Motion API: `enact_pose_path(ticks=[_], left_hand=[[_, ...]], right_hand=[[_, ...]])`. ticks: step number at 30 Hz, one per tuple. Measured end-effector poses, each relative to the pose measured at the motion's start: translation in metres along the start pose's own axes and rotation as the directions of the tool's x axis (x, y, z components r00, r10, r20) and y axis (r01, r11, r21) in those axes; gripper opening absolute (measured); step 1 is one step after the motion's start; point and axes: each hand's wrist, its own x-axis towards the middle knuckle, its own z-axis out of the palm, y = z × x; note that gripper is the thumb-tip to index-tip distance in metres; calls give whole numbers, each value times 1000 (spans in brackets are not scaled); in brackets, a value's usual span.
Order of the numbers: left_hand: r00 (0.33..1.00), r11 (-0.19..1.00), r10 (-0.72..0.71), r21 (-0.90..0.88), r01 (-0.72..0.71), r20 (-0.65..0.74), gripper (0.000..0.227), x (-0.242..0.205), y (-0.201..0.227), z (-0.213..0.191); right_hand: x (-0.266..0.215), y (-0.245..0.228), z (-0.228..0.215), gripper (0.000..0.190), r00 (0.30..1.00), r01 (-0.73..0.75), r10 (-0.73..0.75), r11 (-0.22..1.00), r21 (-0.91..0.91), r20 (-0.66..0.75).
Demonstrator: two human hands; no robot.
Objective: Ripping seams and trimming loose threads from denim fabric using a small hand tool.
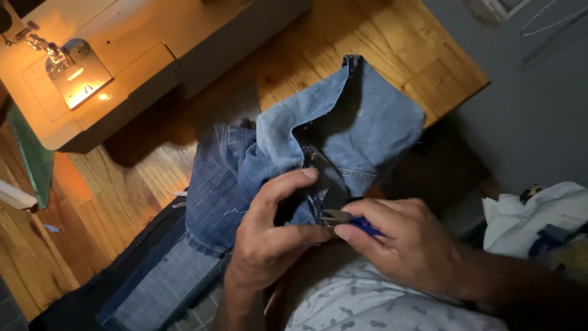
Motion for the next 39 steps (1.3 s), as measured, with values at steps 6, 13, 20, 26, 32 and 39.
enact_pose_path(ticks=[6,13,20,26,32,39], left_hand=[[1000,1000,17,11,-17,0,15,0,-4,0],[999,999,41,15,-41,1,12,-1,-5,1],[996,995,83,65,-80,-41,12,-3,-8,5],[951,984,87,176,-34,-298,7,-6,15,10],[738,666,479,744,47,-475,37,-63,48,35],[827,560,425,825,80,-369,26,-72,50,-10]], right_hand=[[2,-5,-2,24,996,-95,95,995,17,5],[4,-8,3,23,992,-124,124,992,-1,5],[7,-17,8,19,988,-142,143,990,18,-62],[1,-18,8,36,914,-311,378,886,345,-148],[16,-13,29,54,958,-287,192,648,706,214],[84,-53,76,11,928,-282,2,660,696,374]])
